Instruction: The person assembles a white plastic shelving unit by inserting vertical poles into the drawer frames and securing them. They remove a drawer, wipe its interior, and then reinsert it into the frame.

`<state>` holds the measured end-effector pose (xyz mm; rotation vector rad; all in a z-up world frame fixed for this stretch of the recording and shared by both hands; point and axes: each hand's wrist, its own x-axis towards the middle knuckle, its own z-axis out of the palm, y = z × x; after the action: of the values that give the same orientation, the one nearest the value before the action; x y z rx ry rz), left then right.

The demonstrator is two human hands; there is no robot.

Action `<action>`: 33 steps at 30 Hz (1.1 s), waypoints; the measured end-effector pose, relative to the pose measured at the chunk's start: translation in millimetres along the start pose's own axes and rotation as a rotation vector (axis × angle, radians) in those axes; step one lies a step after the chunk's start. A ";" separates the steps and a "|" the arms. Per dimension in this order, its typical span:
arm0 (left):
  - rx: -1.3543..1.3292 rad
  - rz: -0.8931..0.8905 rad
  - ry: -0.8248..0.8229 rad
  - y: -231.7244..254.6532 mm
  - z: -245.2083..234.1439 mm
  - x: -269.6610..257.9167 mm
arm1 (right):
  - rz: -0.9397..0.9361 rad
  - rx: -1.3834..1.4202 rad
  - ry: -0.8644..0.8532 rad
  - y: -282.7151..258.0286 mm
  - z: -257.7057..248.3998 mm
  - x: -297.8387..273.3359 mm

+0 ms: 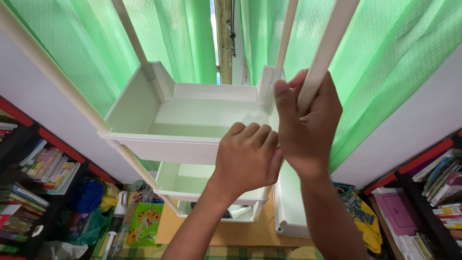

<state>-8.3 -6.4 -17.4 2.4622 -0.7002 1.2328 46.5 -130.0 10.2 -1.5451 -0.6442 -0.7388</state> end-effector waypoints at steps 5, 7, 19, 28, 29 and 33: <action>0.006 0.002 0.024 -0.9 0.5 -1.1 | 0.318 0.253 -0.101 14.4 -4.3 2.4; 0.001 0.000 0.024 0.5 0.5 -2.2 | 0.445 0.693 -0.407 20.6 -21.8 17.8; -0.025 0.025 0.019 -4.9 7.7 3.0 | 0.112 0.032 0.091 24.2 9.5 -24.4; -0.088 0.022 0.105 -3.7 3.9 -3.4 | 0.408 0.720 -0.361 21.5 -22.3 0.5; -0.093 0.023 0.109 -3.6 4.8 -3.7 | 0.393 0.798 -0.486 25.2 -24.6 -1.0; -0.125 0.041 0.146 -6.7 9.5 -0.1 | 0.229 0.485 -0.178 35.6 -17.8 -17.2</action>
<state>1.6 -5.2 -23.4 2.2424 -0.7669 1.3262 61.1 -151.0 -24.8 -1.2121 -0.7026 -0.2461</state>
